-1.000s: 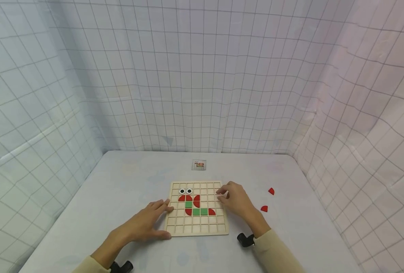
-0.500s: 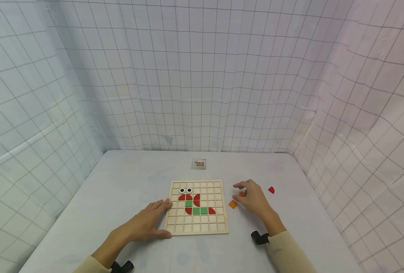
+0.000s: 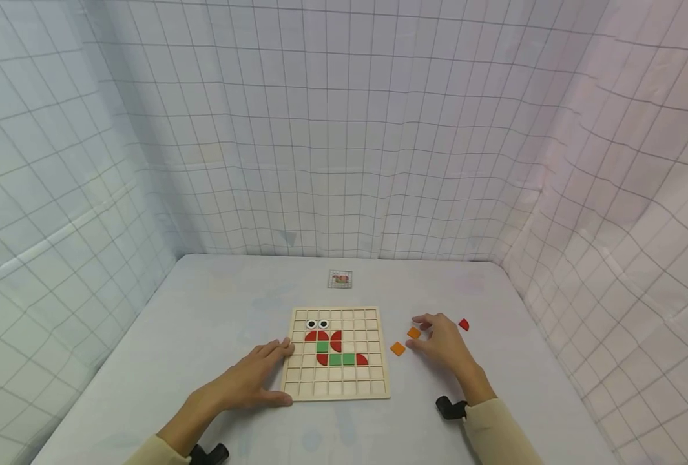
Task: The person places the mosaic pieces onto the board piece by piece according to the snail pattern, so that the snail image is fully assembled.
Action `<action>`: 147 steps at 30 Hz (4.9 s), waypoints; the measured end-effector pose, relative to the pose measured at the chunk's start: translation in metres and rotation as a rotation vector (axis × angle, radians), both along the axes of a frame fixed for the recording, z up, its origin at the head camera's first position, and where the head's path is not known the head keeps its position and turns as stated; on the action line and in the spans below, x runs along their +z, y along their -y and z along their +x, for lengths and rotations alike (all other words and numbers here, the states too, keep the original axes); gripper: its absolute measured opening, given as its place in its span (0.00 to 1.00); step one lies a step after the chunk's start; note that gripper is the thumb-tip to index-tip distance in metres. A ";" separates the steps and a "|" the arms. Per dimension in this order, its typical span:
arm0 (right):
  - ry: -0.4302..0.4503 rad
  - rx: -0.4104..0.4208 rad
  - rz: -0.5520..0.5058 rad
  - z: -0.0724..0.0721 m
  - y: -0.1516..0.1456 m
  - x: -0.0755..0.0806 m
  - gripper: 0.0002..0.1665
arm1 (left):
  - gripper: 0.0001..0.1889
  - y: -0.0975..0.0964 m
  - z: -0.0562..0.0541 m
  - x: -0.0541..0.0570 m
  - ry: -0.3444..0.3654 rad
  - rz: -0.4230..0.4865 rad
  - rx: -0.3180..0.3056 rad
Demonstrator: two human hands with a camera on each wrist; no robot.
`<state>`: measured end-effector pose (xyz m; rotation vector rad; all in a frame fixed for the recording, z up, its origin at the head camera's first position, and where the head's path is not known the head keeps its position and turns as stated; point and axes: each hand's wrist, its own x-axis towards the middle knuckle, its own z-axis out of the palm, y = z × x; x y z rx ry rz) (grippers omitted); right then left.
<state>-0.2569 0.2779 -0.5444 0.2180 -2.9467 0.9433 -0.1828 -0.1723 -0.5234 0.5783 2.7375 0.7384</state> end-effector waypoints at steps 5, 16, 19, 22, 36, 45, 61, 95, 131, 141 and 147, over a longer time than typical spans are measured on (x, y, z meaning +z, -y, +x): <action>0.011 -0.011 -0.013 0.000 0.000 -0.001 0.22 | 0.59 0.000 -0.001 -0.002 0.009 -0.009 0.007; 0.026 -0.007 -0.039 0.000 0.003 -0.001 0.13 | 0.59 0.000 0.000 -0.005 0.006 -0.014 0.012; 0.027 -0.008 -0.036 0.000 0.003 -0.001 0.13 | 0.59 0.000 0.001 -0.004 0.004 -0.014 0.011; 0.019 -0.005 -0.034 0.000 0.003 -0.001 0.13 | 0.59 0.000 0.001 -0.003 0.003 -0.011 0.009; 0.021 -0.018 -0.019 0.001 0.007 0.003 0.13 | 0.60 -0.002 0.001 -0.002 0.021 -0.019 0.028; 0.020 -0.016 -0.024 0.001 0.011 0.005 0.15 | 0.60 -0.002 0.000 -0.004 0.016 -0.021 0.027; -0.014 0.038 -0.023 0.000 0.017 0.007 0.15 | 0.60 0.000 0.001 -0.005 0.009 -0.003 0.017; 0.035 0.141 -0.052 -0.007 0.070 0.012 0.14 | 0.60 -0.002 -0.001 -0.004 0.020 -0.018 0.039; 0.015 0.276 -0.051 -0.014 0.123 0.010 0.07 | 0.60 -0.002 0.001 -0.003 -0.001 -0.021 0.025; 0.000 0.279 -0.021 -0.014 0.128 0.007 0.10 | 0.60 -0.001 0.002 -0.003 -0.005 -0.001 0.016; 0.000 0.270 -0.031 -0.014 0.130 0.007 0.11 | 0.60 -0.001 0.003 -0.001 0.002 0.008 0.028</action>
